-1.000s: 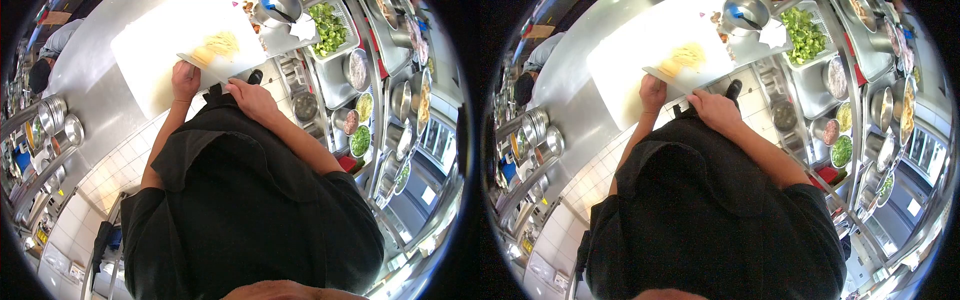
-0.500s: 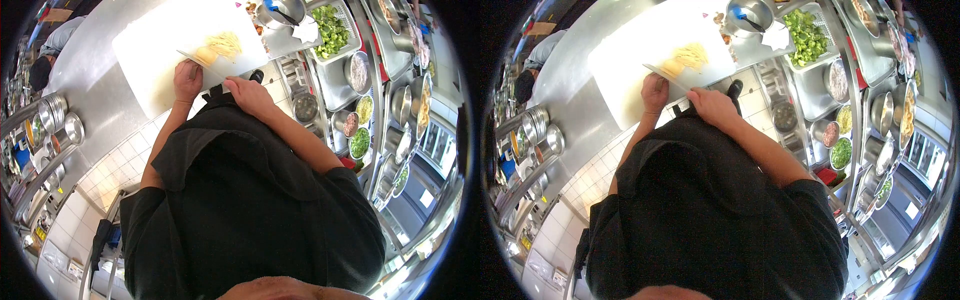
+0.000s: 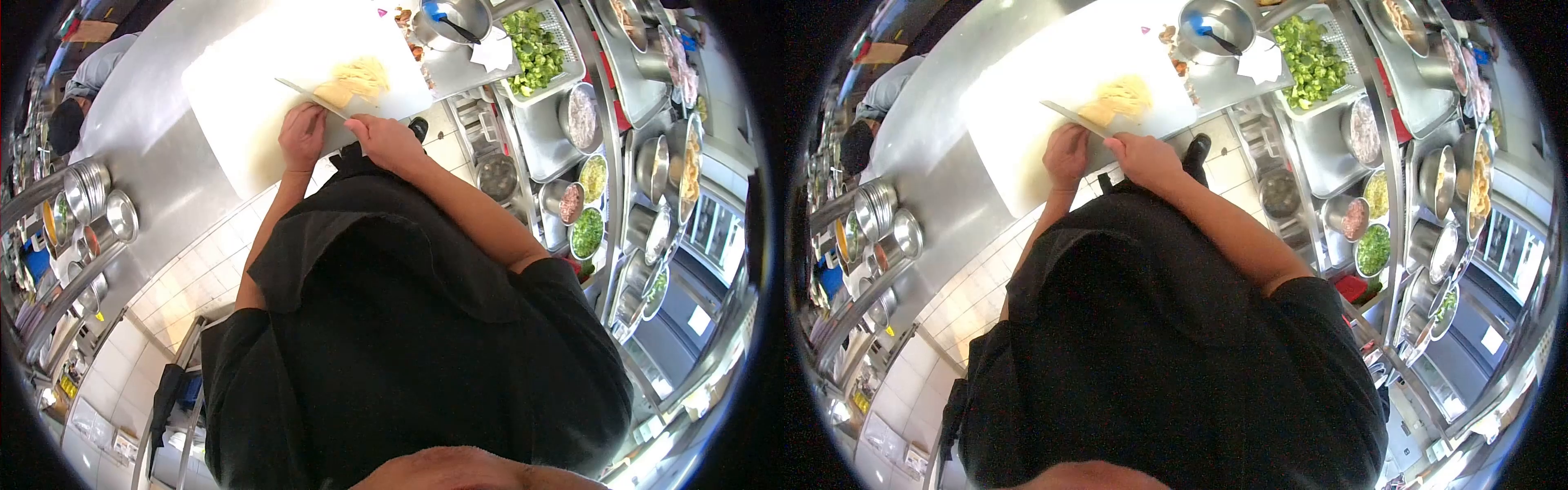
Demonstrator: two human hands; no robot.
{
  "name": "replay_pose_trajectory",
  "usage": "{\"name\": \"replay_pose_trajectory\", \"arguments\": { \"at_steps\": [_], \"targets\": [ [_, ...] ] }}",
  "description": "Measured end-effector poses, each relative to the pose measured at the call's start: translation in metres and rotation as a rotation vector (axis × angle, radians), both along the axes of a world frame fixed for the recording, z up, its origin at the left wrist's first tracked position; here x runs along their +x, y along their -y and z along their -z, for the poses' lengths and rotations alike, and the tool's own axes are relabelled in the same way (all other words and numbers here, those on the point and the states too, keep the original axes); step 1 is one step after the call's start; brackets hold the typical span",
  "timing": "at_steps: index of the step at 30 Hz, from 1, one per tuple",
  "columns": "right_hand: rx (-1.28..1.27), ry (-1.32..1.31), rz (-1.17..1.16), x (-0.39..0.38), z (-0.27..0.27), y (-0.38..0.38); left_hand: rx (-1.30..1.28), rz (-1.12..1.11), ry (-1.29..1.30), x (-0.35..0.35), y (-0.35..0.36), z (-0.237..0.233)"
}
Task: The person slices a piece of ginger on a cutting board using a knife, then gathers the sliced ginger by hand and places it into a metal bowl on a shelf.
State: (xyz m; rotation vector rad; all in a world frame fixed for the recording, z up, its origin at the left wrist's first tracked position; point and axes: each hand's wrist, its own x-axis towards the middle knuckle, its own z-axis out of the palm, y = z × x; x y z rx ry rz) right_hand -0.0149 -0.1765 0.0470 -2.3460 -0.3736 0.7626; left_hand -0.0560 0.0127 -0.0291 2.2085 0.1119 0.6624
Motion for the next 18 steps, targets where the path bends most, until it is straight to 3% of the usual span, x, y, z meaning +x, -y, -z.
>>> {"name": "replay_pose_trajectory", "arguments": {
  "at_steps": [8,18],
  "targets": [
    [0.055,0.022,-0.011,-0.003,-0.005,0.002,0.047,0.06,0.073,-0.001,-0.004,-0.006],
    [-0.047,-0.016,-0.02,-0.03,-0.059,0.03,0.089,0.08,0.016,0.0,-0.008,0.008]
  ]
}}
